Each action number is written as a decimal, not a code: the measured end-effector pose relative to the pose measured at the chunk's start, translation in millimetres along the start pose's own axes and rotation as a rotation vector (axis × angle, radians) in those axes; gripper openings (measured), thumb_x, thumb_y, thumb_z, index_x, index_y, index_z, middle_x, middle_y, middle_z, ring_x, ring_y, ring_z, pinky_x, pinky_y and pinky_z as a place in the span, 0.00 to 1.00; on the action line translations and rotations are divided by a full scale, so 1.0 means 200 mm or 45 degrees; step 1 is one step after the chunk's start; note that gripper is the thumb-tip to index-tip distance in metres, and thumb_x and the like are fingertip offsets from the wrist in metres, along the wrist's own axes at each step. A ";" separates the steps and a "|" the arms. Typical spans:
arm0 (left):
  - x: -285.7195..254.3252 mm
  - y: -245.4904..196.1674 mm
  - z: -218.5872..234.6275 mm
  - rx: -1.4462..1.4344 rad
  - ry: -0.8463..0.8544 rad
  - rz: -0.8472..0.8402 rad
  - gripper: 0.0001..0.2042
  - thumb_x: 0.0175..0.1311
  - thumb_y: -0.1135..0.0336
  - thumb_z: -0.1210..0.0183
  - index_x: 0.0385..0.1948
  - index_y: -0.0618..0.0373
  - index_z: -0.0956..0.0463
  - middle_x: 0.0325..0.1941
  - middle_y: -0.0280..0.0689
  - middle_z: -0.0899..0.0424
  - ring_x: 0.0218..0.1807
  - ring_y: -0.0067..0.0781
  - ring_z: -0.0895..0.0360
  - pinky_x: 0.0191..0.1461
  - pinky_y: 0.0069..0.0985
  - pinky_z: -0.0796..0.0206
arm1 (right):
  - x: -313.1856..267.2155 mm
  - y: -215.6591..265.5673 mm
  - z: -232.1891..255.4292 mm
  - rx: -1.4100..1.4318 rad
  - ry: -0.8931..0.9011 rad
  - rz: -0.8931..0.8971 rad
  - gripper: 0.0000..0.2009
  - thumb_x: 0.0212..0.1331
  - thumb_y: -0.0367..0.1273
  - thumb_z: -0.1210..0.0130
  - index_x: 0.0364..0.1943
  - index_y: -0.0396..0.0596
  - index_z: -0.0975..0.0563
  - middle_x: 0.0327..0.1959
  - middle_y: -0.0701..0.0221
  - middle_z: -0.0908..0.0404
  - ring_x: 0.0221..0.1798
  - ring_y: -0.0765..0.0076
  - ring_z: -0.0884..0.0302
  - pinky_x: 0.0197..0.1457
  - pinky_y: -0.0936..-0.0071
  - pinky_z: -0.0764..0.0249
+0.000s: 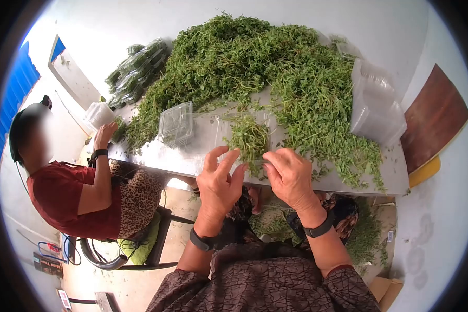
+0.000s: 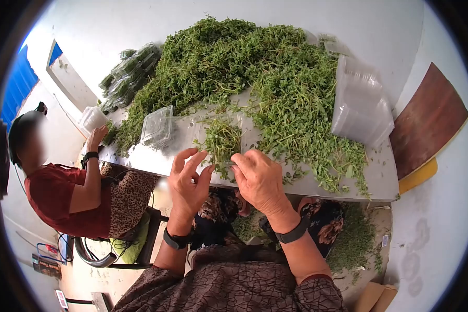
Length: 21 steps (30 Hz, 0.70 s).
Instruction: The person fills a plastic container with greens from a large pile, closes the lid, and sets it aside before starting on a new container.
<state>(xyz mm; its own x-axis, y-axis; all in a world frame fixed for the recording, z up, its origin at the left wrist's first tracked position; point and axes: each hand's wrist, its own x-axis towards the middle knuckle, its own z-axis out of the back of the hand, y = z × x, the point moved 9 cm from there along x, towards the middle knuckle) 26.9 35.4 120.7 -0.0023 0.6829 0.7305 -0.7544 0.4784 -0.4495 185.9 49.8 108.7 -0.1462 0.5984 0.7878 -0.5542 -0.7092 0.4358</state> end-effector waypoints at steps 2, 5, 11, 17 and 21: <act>0.01 -0.04 0.00 0.108 0.016 -0.035 0.14 0.49 0.75 0.34 0.41 0.57 0.20 0.46 0.42 0.22 0.22 0.26 0.26 0.23 0.24 0.33 | 0.00 0.01 0.00 -0.036 0.014 0.019 0.12 0.46 0.25 0.37 0.37 0.49 0.23 0.27 0.70 0.27 0.27 0.63 0.23 0.27 0.68 0.27; 0.05 -0.12 -0.01 0.314 0.064 -0.154 0.13 0.49 0.73 0.34 0.39 0.58 0.19 0.43 0.41 0.23 0.32 0.34 0.24 0.35 0.31 0.31 | 0.00 0.01 0.00 -0.039 0.013 0.026 0.13 0.46 0.24 0.37 0.38 0.48 0.23 0.27 0.70 0.28 0.27 0.63 0.23 0.27 0.69 0.27; 0.12 -0.07 -0.10 0.183 0.162 -0.142 0.09 0.47 0.73 0.35 0.32 0.61 0.20 0.39 0.40 0.24 0.42 0.45 0.27 0.47 0.36 0.35 | 0.00 0.02 -0.01 -0.048 0.057 0.039 0.13 0.46 0.23 0.39 0.39 0.48 0.23 0.28 0.69 0.27 0.28 0.62 0.23 0.29 0.69 0.26; 0.20 -0.06 -0.18 0.018 0.227 -0.194 0.03 0.50 0.76 0.39 0.25 0.64 0.23 0.35 0.42 0.23 0.40 0.47 0.26 0.45 0.35 0.34 | -0.01 0.01 -0.03 -0.050 0.103 0.023 0.12 0.48 0.23 0.40 0.39 0.48 0.22 0.28 0.69 0.27 0.30 0.61 0.23 0.30 0.67 0.25; 0.30 -0.03 -0.20 -0.275 0.177 -0.005 0.02 0.52 0.78 0.41 0.26 0.62 0.24 0.36 0.44 0.22 0.42 0.46 0.25 0.47 0.36 0.33 | -0.01 0.01 -0.02 -0.022 0.082 0.018 0.13 0.48 0.24 0.40 0.41 0.48 0.22 0.28 0.68 0.27 0.30 0.60 0.23 0.31 0.67 0.25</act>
<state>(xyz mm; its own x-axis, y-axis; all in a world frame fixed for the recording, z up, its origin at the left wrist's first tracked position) 57.6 94.9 147.4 0.1020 0.7427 0.6618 -0.5963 0.5782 -0.5569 182.2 48.0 106.6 -0.2060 0.6115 0.7640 -0.5655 -0.7116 0.4171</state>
